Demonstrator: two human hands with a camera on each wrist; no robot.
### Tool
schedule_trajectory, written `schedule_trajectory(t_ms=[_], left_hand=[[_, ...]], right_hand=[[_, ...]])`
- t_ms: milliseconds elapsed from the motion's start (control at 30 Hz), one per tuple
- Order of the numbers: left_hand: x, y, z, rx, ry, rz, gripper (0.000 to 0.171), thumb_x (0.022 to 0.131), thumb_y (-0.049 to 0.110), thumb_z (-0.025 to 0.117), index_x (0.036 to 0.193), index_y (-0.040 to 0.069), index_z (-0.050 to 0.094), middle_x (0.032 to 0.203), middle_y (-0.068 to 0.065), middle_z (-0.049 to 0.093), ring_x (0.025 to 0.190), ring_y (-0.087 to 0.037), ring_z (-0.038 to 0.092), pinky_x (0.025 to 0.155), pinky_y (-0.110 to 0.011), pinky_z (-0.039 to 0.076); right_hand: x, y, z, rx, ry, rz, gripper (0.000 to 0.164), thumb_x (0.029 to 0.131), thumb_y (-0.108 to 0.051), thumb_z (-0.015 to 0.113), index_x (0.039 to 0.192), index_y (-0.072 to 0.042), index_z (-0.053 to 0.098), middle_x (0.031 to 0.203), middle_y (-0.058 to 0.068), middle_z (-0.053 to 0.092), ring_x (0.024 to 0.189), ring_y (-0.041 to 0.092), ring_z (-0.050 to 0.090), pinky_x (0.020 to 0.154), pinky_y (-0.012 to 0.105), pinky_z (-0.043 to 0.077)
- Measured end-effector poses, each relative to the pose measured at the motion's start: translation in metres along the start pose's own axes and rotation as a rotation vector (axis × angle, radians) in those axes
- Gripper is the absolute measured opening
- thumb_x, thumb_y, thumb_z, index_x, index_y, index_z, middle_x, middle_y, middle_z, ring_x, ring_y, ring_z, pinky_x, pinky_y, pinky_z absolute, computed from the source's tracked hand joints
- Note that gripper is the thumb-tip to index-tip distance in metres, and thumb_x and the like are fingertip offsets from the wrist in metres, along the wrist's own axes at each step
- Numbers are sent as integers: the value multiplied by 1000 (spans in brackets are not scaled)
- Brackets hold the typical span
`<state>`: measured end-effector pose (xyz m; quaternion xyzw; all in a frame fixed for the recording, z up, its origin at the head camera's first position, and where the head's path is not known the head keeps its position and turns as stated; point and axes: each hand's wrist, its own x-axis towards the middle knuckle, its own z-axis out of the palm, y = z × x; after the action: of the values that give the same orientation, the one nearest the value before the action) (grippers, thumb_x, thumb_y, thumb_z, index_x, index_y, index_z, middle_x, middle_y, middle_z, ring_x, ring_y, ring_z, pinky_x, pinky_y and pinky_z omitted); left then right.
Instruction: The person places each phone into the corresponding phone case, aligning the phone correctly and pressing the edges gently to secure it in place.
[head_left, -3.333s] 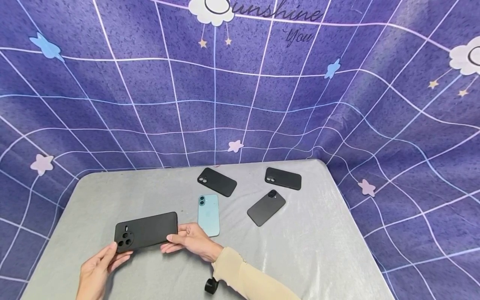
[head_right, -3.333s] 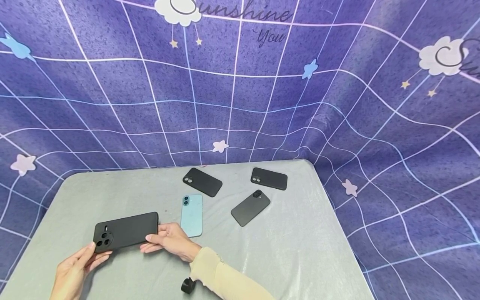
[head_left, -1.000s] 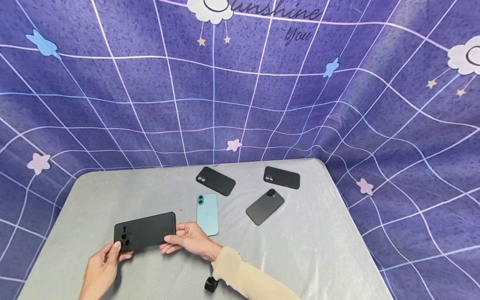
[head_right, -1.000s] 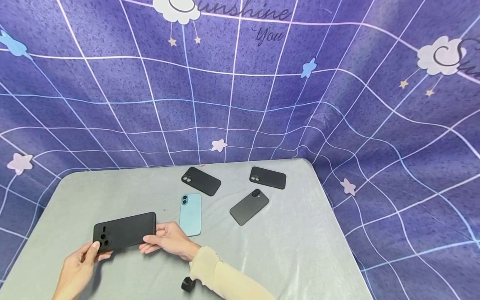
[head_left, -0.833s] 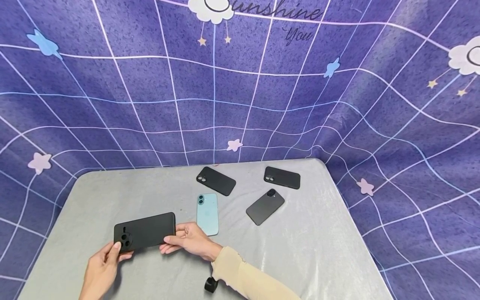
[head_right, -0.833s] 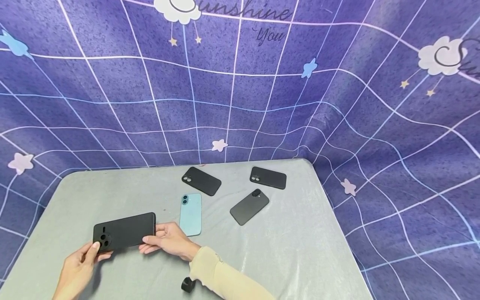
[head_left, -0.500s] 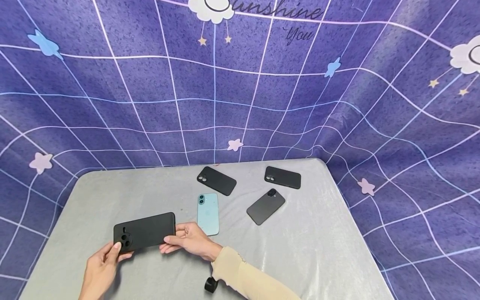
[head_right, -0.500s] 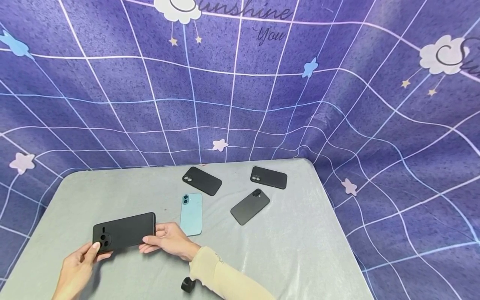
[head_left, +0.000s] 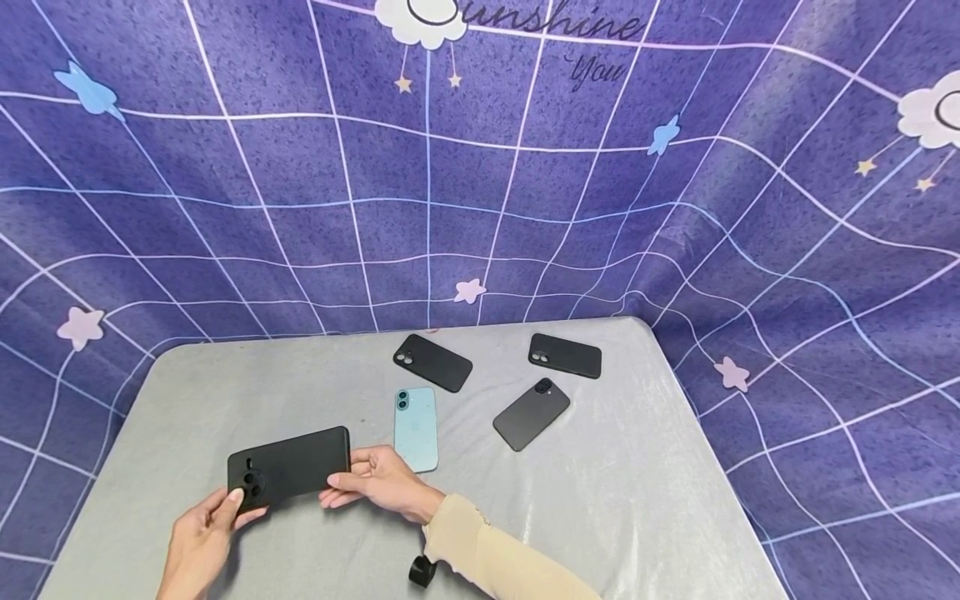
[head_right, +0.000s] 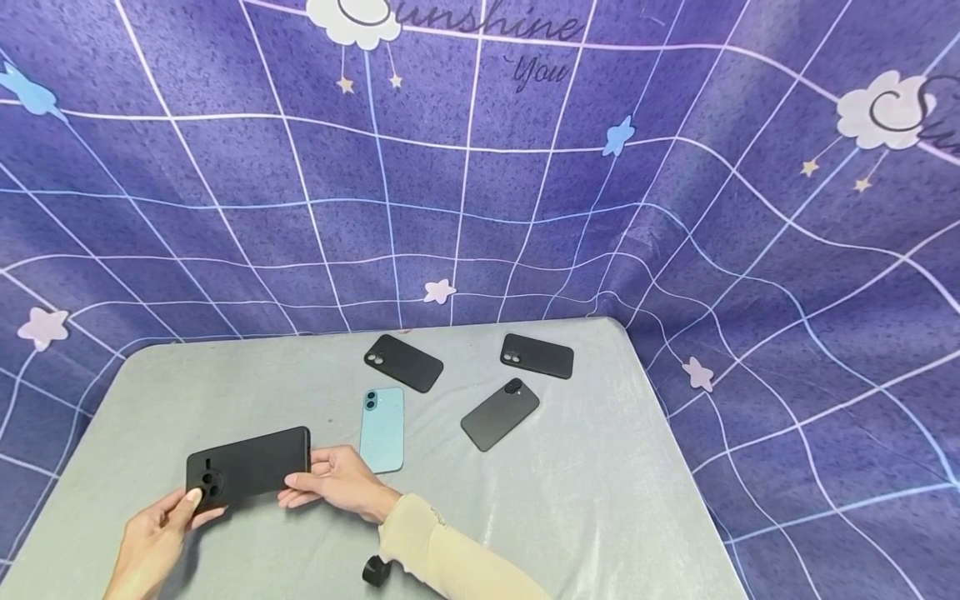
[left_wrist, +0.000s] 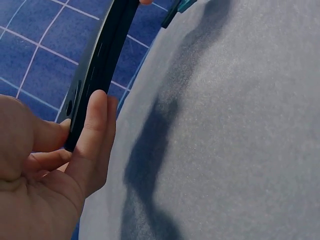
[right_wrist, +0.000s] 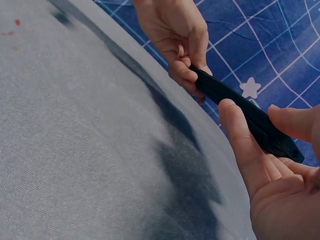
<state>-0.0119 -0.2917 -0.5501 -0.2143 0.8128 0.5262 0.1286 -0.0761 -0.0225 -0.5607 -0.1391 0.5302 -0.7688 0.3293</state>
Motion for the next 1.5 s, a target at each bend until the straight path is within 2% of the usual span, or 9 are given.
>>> schedule_trajectory(t_ms=[100, 200, 633, 900, 1100, 1167, 1267, 1367, 1500], left_hand=[[0, -2, -1, -59, 0, 25, 79, 117, 45, 35, 161, -19, 17, 157, -38, 36, 93, 12, 68, 98, -11, 52], [0, -5, -1, -132, -3, 55, 76, 118, 38, 38, 159, -22, 17, 157, -41, 31, 91, 7, 72, 80, 1, 47], [5, -6, -8, -262, -73, -79, 80, 117, 32, 44, 163, -15, -1, 167, -40, 8, 90, 6, 73, 87, -8, 54], [2, -12, -8, -305, -66, 4, 82, 115, 32, 51, 159, -23, 8, 161, -41, 21, 93, -3, 77, 85, -8, 55], [2, -15, -2, -437, 17, 38, 84, 112, 22, 61, 156, -27, 9, 154, -45, 24, 86, -9, 79, 85, -19, 61], [3, -16, -1, -446, 32, 39, 85, 111, 22, 63, 156, -27, 10, 146, -46, 42, 85, -9, 79, 85, -20, 62], [3, -17, -1, -489, 33, 64, 83, 110, 17, 63, 154, -30, 11, 114, -23, 75, 84, -11, 79, 83, -23, 63], [2, -18, -2, -532, 22, 86, 83, 109, 14, 64, 153, -30, 10, 94, 14, 74, 83, -13, 80, 83, -24, 63], [2, -17, -2, -527, 21, 88, 82, 110, 16, 64, 153, -31, 12, 91, 17, 73, 83, -12, 80, 82, -23, 63]], right_hand=[[-1, 0, 0, -2, -1, 3, 11, 103, -2, 70, 114, 0, 72, 105, 34, 75, 109, 57, 69, 96, 51, 60], [-1, 0, 0, -1, -4, 6, 13, 103, -2, 70, 116, 0, 72, 105, 33, 75, 109, 58, 68, 98, 57, 56], [-2, -1, 0, 6, -3, 14, 16, 104, -2, 69, 119, 1, 72, 105, 34, 75, 111, 62, 64, 99, 60, 54], [-2, -1, -1, 17, -3, 17, 14, 104, -3, 69, 118, -1, 71, 105, 34, 75, 112, 64, 63, 98, 56, 57], [0, -2, -3, 12, 1, 7, 8, 105, -4, 69, 112, -2, 70, 103, 33, 75, 109, 59, 67, 90, 42, 64], [0, -2, -3, 15, 4, 7, 6, 104, -4, 69, 110, -1, 69, 102, 33, 75, 108, 59, 68, 89, 40, 65], [1, -1, -3, 22, 4, 8, 4, 104, -3, 68, 108, -2, 68, 103, 33, 75, 108, 59, 67, 87, 37, 65], [1, -1, -4, 24, 3, 3, 5, 105, -1, 67, 104, -6, 67, 102, 33, 75, 109, 61, 66, 86, 35, 65], [2, 0, -5, 17, -4, -3, 10, 105, -2, 67, 100, -10, 65, 103, 33, 75, 109, 61, 66, 86, 35, 65]])
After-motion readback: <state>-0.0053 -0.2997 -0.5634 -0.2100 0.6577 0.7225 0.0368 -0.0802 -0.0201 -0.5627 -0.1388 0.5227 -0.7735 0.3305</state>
